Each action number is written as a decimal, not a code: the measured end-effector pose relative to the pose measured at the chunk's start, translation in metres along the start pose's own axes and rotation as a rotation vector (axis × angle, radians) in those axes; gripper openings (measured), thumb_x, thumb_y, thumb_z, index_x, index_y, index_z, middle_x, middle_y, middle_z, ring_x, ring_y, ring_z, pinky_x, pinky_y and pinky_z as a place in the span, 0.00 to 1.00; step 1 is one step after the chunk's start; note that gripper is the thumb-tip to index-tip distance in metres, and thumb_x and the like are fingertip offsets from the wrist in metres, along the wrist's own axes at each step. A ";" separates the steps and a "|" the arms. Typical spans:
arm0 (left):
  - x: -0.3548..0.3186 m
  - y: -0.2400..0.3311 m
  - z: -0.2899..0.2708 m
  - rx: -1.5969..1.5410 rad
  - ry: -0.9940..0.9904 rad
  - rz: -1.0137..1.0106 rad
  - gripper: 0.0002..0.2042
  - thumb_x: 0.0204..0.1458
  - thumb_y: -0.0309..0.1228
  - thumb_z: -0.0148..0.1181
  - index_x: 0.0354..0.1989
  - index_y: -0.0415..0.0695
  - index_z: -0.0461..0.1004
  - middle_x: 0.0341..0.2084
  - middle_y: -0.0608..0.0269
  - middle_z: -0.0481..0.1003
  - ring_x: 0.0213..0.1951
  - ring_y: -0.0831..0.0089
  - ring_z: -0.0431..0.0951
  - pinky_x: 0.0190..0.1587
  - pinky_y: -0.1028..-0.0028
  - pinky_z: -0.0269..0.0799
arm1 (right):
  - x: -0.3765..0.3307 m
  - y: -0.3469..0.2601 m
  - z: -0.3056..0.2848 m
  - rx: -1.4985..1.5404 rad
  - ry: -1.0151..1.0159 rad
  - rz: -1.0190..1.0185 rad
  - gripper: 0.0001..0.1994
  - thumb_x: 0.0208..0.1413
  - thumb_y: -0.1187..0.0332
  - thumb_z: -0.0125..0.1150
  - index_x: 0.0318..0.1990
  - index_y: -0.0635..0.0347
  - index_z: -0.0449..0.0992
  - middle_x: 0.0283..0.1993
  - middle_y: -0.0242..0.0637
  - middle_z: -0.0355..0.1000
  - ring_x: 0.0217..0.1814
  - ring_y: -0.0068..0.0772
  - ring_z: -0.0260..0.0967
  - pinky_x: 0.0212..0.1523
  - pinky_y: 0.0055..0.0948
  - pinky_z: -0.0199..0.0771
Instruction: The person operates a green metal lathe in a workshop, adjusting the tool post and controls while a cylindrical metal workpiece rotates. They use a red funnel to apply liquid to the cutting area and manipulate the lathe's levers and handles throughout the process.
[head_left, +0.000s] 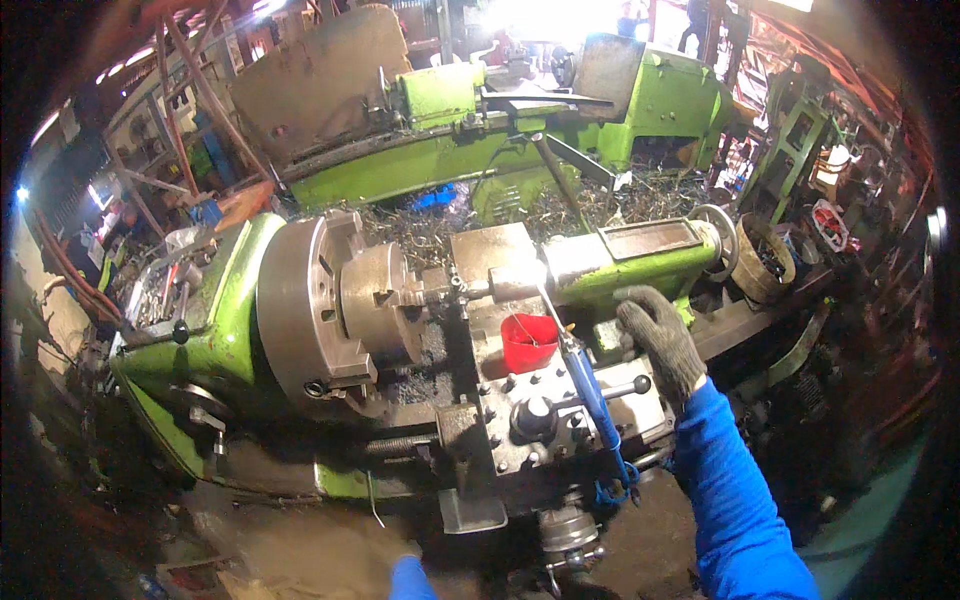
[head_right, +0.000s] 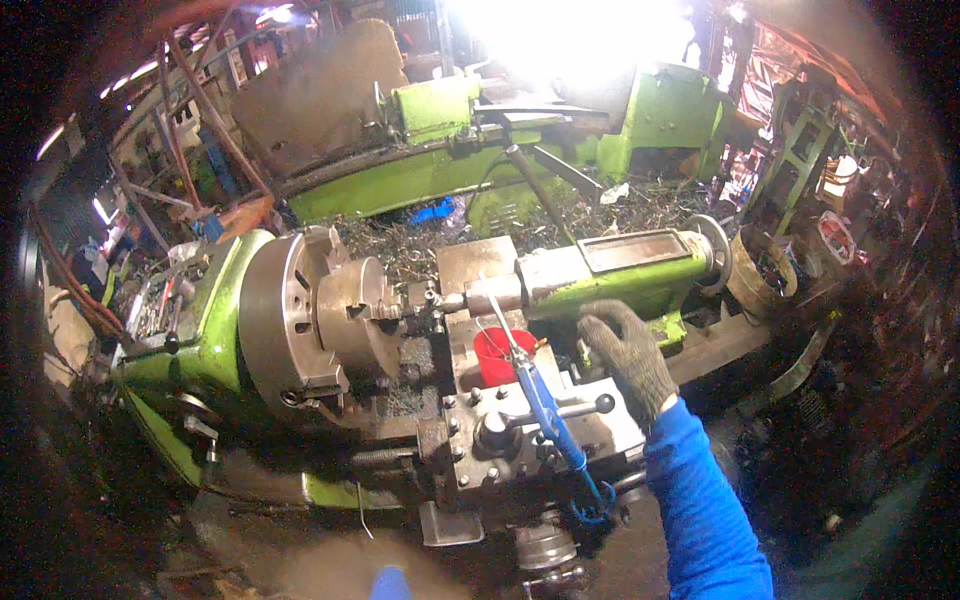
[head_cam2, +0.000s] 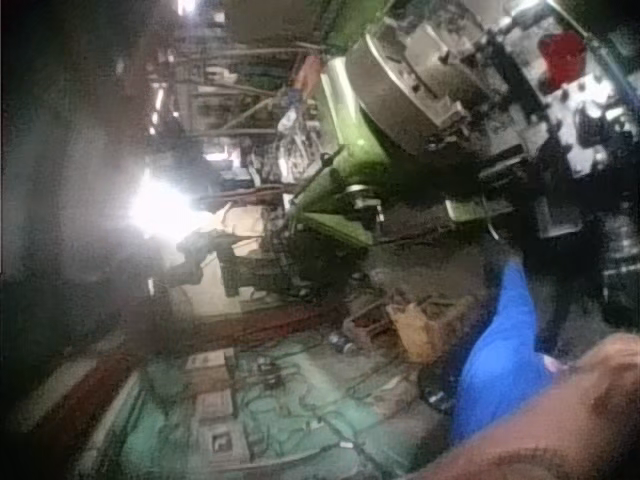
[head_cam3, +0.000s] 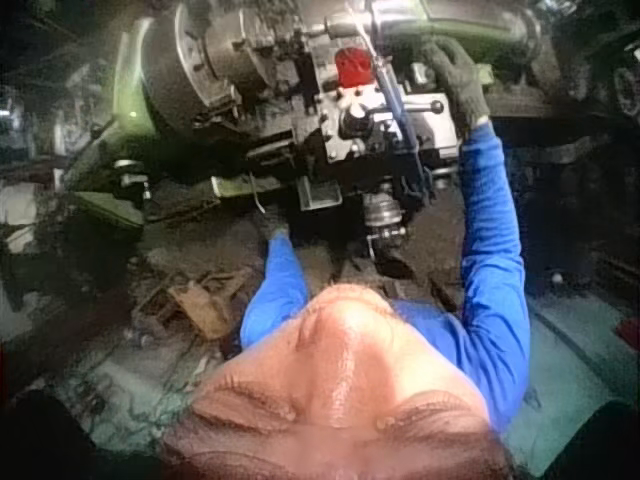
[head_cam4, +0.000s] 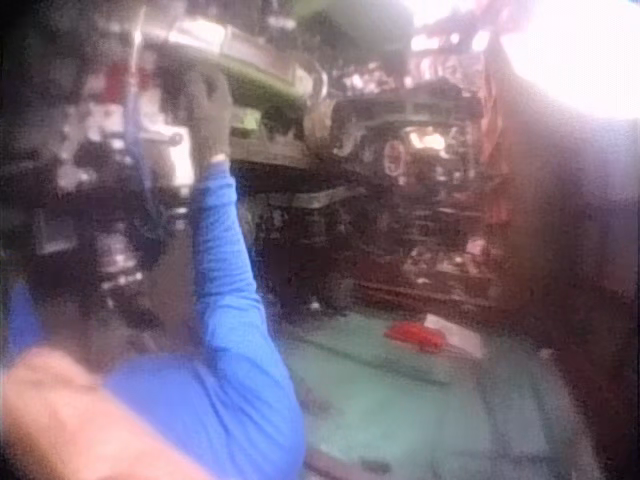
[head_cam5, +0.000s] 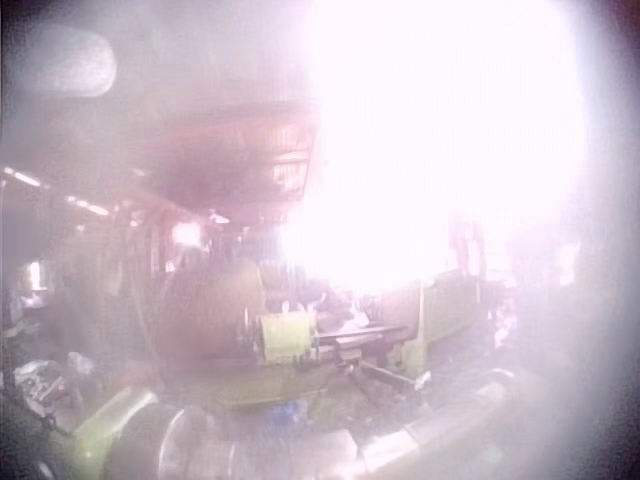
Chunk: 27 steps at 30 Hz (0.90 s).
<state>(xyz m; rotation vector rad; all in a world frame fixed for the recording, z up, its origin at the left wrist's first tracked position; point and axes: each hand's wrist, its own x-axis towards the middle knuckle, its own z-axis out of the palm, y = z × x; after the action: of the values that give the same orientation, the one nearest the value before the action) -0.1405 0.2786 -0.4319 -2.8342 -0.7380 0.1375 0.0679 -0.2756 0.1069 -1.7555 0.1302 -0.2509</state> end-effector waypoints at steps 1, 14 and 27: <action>0.014 0.000 0.004 0.021 -0.019 0.117 0.26 0.61 0.44 0.56 0.68 0.52 0.70 0.65 0.51 0.71 0.68 0.50 0.65 0.68 0.50 0.61 | -0.001 0.008 -0.014 -0.111 0.049 0.039 0.25 0.62 0.53 0.66 0.59 0.62 0.76 0.38 0.35 0.78 0.37 0.26 0.75 0.36 0.29 0.77; -0.106 -0.029 -0.044 -0.433 -0.601 0.240 0.30 0.56 0.48 0.58 0.63 0.43 0.73 0.55 0.38 0.77 0.53 0.37 0.78 0.58 0.48 0.74 | 0.092 0.045 0.042 -1.079 -0.491 -0.266 0.16 0.57 0.56 0.63 0.45 0.58 0.80 0.45 0.54 0.80 0.51 0.62 0.77 0.53 0.53 0.76; -0.269 -0.049 -0.119 -0.531 -0.795 -0.022 0.29 0.56 0.47 0.59 0.62 0.41 0.74 0.55 0.37 0.77 0.53 0.36 0.78 0.58 0.49 0.74 | 0.119 0.074 0.063 -0.981 -0.681 -0.555 0.14 0.55 0.65 0.64 0.48 0.55 0.82 0.46 0.51 0.81 0.49 0.57 0.79 0.51 0.51 0.78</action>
<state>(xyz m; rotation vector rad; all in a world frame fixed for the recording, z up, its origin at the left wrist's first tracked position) -0.3809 0.1668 -0.2946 -3.2329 -1.0694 1.2946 0.2016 -0.2569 0.0348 -2.7261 -0.8737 0.0562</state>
